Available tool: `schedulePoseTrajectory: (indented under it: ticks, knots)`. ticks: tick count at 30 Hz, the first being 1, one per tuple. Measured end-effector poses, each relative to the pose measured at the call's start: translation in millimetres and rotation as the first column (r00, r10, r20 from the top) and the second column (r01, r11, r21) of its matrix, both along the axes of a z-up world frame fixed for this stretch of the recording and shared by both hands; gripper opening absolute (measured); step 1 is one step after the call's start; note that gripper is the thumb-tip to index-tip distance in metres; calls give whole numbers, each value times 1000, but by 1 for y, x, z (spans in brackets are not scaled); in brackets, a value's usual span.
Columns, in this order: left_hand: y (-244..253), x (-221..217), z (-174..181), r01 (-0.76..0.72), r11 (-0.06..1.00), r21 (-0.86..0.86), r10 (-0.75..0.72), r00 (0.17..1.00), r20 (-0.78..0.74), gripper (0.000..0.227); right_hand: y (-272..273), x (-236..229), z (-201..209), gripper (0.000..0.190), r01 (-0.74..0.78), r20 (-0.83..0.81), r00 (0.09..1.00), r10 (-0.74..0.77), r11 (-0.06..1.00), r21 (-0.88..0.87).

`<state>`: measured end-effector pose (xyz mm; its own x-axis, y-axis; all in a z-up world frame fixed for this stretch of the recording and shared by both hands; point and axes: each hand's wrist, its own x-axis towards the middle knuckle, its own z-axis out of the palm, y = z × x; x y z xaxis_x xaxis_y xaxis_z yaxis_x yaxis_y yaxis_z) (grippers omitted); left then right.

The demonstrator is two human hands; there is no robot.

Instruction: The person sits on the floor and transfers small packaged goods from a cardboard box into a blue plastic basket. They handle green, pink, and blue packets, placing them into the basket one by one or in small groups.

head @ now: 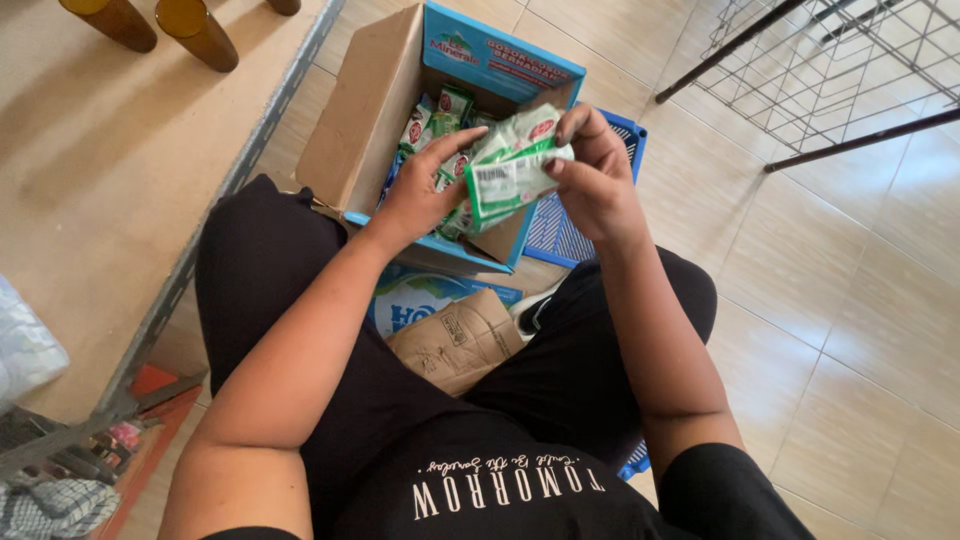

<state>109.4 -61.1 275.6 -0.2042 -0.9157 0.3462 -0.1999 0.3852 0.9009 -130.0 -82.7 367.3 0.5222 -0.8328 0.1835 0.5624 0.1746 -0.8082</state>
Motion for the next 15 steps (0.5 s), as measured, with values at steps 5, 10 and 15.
schedulePoseTrajectory:
  ticks: [5,10,15]
  knots:
    - [-8,-12,-28,-84,975,207,109,987,-114,33,12,-5,-14,31,7,-112,994,-7,1000,1]
    - [-20,-12,-31,-141,984,107,173,897,-406,24,3,4,-44,53,84,-453,891,-34,992,91]
    - [-6,-17,-18,-163,986,28,164,936,-312,25,7,12,-61,52,94,-609,791,-60,995,24]
